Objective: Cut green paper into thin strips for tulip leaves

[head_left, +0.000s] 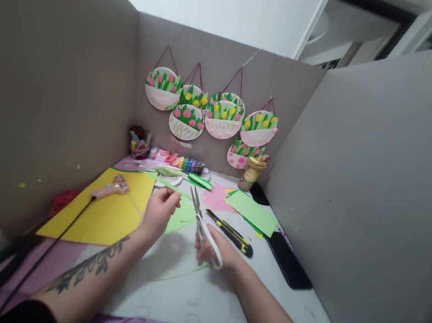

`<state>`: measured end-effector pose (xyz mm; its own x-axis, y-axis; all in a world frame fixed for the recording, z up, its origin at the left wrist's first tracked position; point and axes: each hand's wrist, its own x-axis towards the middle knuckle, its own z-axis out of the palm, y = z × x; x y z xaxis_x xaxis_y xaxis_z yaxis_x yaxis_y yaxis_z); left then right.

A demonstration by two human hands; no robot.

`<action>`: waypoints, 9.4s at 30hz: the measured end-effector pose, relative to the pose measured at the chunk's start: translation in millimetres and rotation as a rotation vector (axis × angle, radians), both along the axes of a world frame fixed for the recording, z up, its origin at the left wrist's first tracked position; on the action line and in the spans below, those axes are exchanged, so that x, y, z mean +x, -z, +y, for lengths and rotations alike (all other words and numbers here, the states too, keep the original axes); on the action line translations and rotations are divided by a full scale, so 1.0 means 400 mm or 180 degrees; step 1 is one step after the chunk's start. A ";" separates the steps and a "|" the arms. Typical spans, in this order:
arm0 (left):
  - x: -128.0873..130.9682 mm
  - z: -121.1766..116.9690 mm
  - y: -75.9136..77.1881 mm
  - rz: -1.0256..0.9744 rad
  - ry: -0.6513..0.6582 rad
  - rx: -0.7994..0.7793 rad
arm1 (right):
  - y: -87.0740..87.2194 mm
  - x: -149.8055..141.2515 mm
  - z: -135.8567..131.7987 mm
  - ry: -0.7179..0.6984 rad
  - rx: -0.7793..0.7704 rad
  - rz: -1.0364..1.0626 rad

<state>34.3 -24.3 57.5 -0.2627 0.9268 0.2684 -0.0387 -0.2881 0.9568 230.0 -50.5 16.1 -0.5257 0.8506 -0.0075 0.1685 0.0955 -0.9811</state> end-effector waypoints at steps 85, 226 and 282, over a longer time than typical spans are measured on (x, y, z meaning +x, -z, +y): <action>-0.024 0.028 0.000 0.0281 0.0436 -0.0250 | 0.035 0.050 0.035 0.0080 -0.0332 -0.0385; -0.042 0.029 -0.018 0.1112 0.0606 -0.0160 | 0.034 0.052 0.048 0.0163 -0.0414 -0.0349; -0.041 0.026 -0.017 0.0851 0.0802 -0.0247 | 0.037 0.053 0.044 -0.0004 -0.0159 -0.0531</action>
